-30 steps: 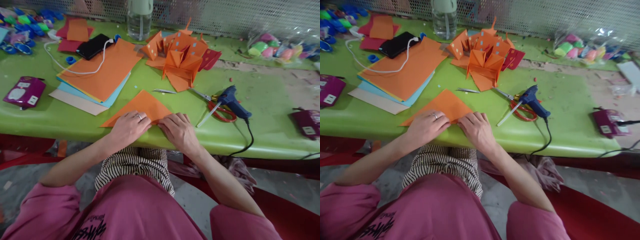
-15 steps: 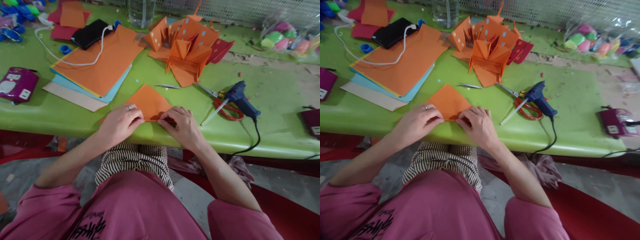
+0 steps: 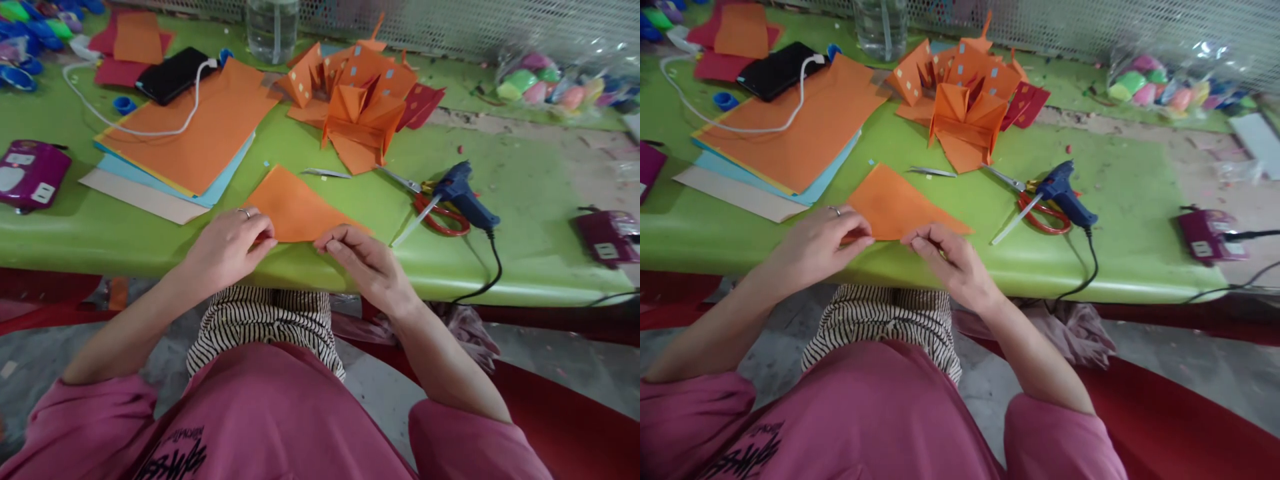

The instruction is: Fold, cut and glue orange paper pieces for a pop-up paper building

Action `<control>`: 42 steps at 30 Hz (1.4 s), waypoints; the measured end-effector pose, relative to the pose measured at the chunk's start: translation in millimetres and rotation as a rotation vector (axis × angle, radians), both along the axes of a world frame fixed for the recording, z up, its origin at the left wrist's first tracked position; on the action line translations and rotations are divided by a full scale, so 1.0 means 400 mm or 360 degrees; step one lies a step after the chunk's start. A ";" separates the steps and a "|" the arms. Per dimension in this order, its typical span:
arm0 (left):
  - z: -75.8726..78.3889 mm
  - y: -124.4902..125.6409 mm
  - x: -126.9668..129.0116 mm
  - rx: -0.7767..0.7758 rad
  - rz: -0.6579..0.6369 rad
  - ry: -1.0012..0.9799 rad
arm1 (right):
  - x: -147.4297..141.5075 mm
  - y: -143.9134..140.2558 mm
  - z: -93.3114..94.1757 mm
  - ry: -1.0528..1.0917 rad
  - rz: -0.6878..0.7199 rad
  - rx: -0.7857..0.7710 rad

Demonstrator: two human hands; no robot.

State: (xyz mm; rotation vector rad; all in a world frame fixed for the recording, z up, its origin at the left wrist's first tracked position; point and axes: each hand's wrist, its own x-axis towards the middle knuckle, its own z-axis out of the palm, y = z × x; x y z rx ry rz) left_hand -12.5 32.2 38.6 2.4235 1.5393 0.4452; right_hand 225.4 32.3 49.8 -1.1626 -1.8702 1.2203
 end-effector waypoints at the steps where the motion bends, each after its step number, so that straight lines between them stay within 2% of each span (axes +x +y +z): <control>1: -0.001 -0.002 0.003 0.0014 -0.0018 -0.0055 | -0.002 -0.003 -0.003 0.0064 -0.0014 -0.0048; 7: 0.014 -0.024 0.043 -0.0131 -0.0055 -0.0728 | -0.026 -0.008 -0.026 0.0262 -0.0190 -0.0248; 11: 0.023 -0.042 0.067 -0.0141 -0.0017 -0.0953 | -0.037 -0.016 -0.037 0.0210 -0.0224 -0.0221; 15: 0.014 -0.052 0.070 -0.0025 -0.0001 -0.0920 | -0.042 -0.025 -0.038 0.0142 -0.0225 -0.0095; 20: 0.020 -0.066 0.063 0.0170 -0.0133 -0.0744 | -0.044 -0.033 -0.029 0.0047 -0.0210 0.0038; 22: 0.033 -0.070 0.059 0.0145 -0.0150 -0.0734 | -0.042 -0.035 -0.028 0.0095 -0.0162 -0.0029; 25: 0.049 -0.072 0.053 0.0066 -0.0059 -0.0753 | -0.041 -0.038 -0.030 0.0167 -0.0130 -0.0112; 28: 0.050 -0.068 0.050 0.0019 -0.0005 -0.0764 | -0.042 -0.039 -0.029 0.0142 -0.0121 -0.0066; 34: 0.023 -0.066 0.050 0.0058 -0.0156 -0.0880 | -0.046 -0.037 -0.018 -0.0086 -0.0121 0.0148; 38: 0.013 -0.071 0.060 0.0193 -0.0176 -0.0711 | -0.059 -0.049 -0.011 -0.0190 -0.0136 0.0392; 42: 0.024 -0.086 0.057 0.0318 -0.0099 -0.0612 | -0.065 -0.066 0.010 -0.0272 -0.0088 0.0694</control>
